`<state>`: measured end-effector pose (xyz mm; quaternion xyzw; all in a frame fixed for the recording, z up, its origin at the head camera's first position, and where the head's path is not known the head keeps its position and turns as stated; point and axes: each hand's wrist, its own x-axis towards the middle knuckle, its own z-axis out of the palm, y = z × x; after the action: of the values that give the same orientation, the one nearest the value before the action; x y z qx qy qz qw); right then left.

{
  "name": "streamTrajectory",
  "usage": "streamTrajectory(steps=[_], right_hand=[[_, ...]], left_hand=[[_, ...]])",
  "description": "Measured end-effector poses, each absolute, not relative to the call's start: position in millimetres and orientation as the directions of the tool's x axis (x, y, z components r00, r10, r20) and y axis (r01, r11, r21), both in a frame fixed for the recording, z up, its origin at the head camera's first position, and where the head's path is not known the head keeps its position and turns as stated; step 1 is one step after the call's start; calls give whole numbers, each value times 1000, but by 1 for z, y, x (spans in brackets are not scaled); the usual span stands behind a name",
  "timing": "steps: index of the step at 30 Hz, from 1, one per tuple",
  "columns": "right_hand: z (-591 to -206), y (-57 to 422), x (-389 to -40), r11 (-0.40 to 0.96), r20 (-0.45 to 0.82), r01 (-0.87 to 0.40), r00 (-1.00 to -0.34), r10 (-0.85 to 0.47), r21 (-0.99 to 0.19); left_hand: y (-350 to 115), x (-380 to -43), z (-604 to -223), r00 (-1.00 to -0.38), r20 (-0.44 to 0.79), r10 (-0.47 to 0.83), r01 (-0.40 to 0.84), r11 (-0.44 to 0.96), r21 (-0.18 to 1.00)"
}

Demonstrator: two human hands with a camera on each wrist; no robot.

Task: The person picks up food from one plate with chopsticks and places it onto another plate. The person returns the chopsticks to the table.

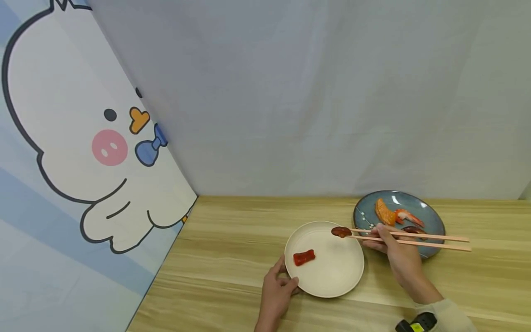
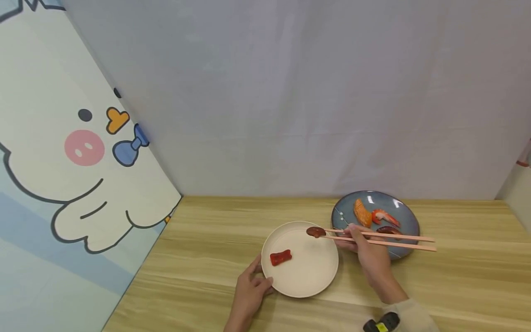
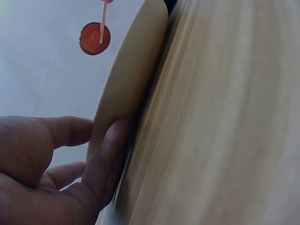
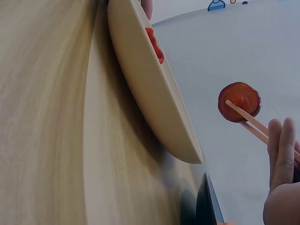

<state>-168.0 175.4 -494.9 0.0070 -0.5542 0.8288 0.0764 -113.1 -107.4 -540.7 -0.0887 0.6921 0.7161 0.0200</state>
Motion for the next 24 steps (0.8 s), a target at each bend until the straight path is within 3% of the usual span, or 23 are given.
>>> streamTrajectory(steps=[9,24], right_hand=[[-495,182,-165,-437,156,-195,-980,125,-878],[-499,199,-167,-408,187,-223,-974,128,-885]], left_hand=[[-109,-112,-539,-985,-151,-79,-147,-55,988],[-107,-113,-540,-983,-158,-91,-155,-41,987]])
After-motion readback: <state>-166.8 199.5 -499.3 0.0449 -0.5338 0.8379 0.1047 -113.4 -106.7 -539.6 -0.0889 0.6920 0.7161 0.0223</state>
